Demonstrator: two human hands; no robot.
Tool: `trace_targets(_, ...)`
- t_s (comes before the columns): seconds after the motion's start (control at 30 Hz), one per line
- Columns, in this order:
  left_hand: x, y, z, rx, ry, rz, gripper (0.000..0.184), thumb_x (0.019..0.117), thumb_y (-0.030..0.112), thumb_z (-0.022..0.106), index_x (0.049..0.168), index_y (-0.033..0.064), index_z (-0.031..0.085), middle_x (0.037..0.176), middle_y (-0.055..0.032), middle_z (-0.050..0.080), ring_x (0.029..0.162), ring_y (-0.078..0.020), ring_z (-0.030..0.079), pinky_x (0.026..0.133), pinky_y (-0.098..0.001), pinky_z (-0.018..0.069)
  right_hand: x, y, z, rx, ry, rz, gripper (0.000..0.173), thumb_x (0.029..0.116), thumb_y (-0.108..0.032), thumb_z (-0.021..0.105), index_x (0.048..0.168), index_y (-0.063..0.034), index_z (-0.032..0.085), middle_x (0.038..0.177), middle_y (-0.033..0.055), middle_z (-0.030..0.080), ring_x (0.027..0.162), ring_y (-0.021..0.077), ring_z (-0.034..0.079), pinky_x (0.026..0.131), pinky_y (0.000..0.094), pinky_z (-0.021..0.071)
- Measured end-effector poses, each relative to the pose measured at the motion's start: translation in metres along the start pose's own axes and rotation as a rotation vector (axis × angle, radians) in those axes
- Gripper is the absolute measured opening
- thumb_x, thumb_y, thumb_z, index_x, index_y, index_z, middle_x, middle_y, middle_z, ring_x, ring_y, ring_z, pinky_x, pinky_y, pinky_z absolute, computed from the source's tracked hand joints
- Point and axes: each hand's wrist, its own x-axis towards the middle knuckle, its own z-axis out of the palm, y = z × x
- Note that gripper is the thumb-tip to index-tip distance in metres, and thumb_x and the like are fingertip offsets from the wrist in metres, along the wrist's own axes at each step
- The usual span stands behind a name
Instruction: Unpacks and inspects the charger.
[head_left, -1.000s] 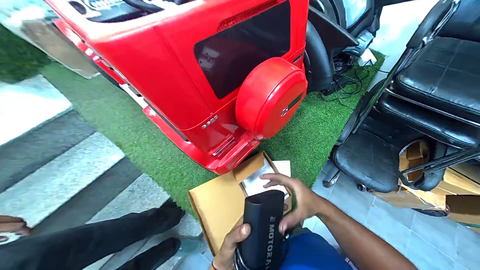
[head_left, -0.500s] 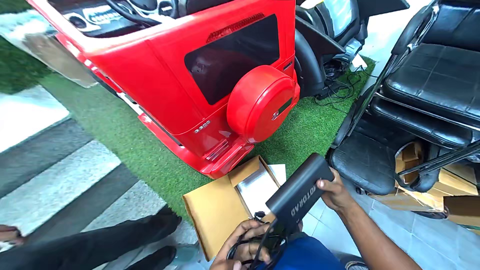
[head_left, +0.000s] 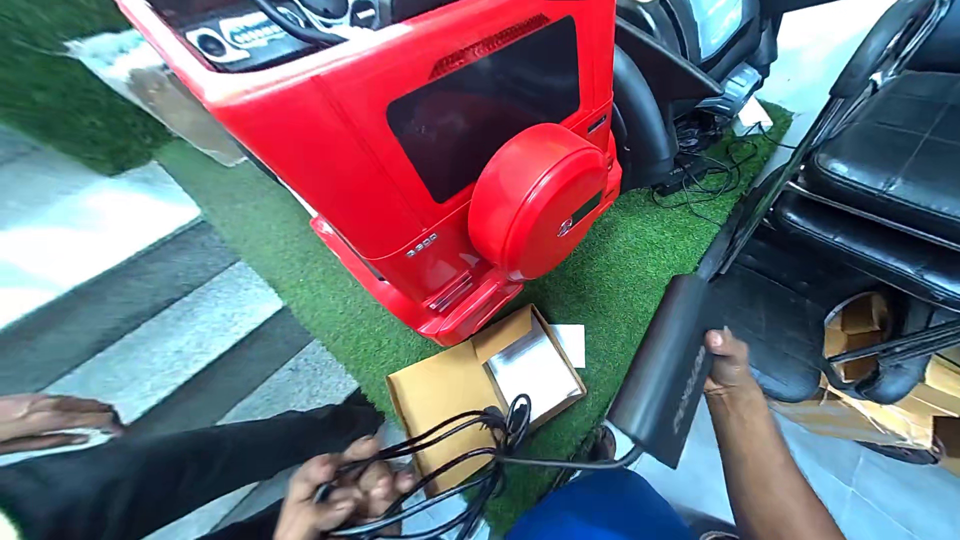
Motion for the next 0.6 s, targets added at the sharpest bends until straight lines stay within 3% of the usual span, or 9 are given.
trace_targets(0.07, 0.0, 0.015, 0.005, -0.122, -0.043, 0.015, 0.026, 0.0956, 0.01, 0.055, 0.103, 0.0211, 0.077, 0.11, -0.0077, 0.075, 0.083, -0.0188, 0.073, 0.077, -0.0358, 0.0624, 0.008, -0.009, 0.006, 0.012, 0.136, -0.076, 0.027, 0.0848, -0.038, 0.078, 0.106, -0.0219, 0.077, 0.096, -0.003, 0.078, 0.086, 0.0056, 0.074, 0.076, 0.0258, 0.0632)
trace_targets(0.13, -0.005, 0.013, 0.014, -0.107, -0.086, -0.097, 0.028, 0.0937, 0.012, 0.056, 0.108, 0.0252, 0.076, 0.113, -0.0071, 0.074, 0.095, -0.0229, 0.074, 0.091, -0.0433, 0.0593, 0.021, -0.01, 0.016, 0.074, 0.338, -0.093, 0.03, 0.0835, -0.042, 0.079, 0.107, -0.0231, 0.073, 0.099, -0.0016, 0.076, 0.092, 0.0093, 0.074, 0.08, 0.0322, 0.0639)
trace_targets(0.17, -0.009, 0.002, 0.021, -0.095, -0.093, -0.151, 0.03, 0.0935, 0.013, 0.055, 0.111, 0.0286, 0.075, 0.114, -0.0061, 0.075, 0.096, -0.0227, 0.074, 0.093, -0.0437, 0.0586, 0.028, -0.006, 0.019, 0.12, 0.401, -0.072, 0.034, 0.0843, -0.043, 0.079, 0.11, -0.0232, 0.07, 0.103, -0.0004, 0.075, 0.096, 0.0123, 0.073, 0.082, 0.0372, 0.0636)
trace_targets(0.23, -0.013, -0.028, 0.034, -0.093, -0.094, -0.163, 0.032, 0.0929, 0.01, 0.052, 0.112, 0.0265, 0.071, 0.107, -0.0083, 0.076, 0.084, -0.0205, 0.074, 0.084, -0.0393, 0.0602, 0.036, 0.008, 0.025, 0.17, 0.442, -0.034, 0.04, 0.0869, -0.047, 0.077, 0.118, -0.0239, 0.066, 0.11, 0.0014, 0.073, 0.103, 0.0163, 0.071, 0.086, 0.0427, 0.0622)
trace_targets(0.3, -0.01, -0.051, 0.044, -0.038, -0.117, -0.057, 0.03, 0.0918, -0.001, 0.043, 0.112, 0.0164, 0.057, 0.098, -0.0123, 0.074, 0.067, -0.0156, 0.07, 0.063, -0.0271, 0.0591, 0.033, 0.026, 0.034, 0.138, 0.413, -0.017, 0.046, 0.0881, -0.05, 0.075, 0.124, -0.0244, 0.063, 0.116, 0.0013, 0.071, 0.106, 0.0161, 0.07, 0.089, 0.0406, 0.0608)
trace_targets(0.4, -0.003, -0.056, 0.055, 0.069, -0.138, 0.015, 0.039, 0.0845, -0.009, 0.042, 0.114, 0.0153, 0.05, 0.094, -0.0075, 0.071, 0.055, -0.0091, 0.061, 0.052, -0.0207, 0.0525, 0.021, 0.058, 0.053, 0.169, 0.387, 0.0, 0.049, 0.0803, -0.039, 0.086, 0.12, -0.0196, 0.065, 0.112, 0.0051, 0.072, 0.103, 0.019, 0.071, 0.091, 0.0431, 0.0604)
trace_targets(0.5, -0.007, -0.053, 0.056, 0.133, -0.166, -0.016, 0.042, 0.0884, -0.007, 0.048, 0.123, 0.0166, 0.048, 0.103, -0.0063, 0.071, 0.055, -0.0112, 0.063, 0.054, -0.0254, 0.0579, 0.009, 0.086, 0.067, 0.3, 0.397, 0.056, 0.052, 0.0741, -0.024, 0.091, 0.119, -0.0156, 0.067, 0.109, 0.0104, 0.073, 0.1, 0.0232, 0.072, 0.091, 0.0468, 0.0603)
trace_targets(0.6, -0.025, -0.061, 0.06, 0.104, -0.127, -0.088, 0.05, 0.0917, -0.006, 0.049, 0.137, 0.0136, 0.042, 0.116, -0.0083, 0.07, 0.063, -0.014, 0.067, 0.061, -0.0287, 0.0606, 0.004, 0.096, 0.077, 0.428, 0.424, 0.099, 0.046, 0.0765, -0.018, 0.089, 0.118, -0.0133, 0.069, 0.111, 0.014, 0.072, 0.102, 0.0268, 0.072, 0.093, 0.0488, 0.0595)
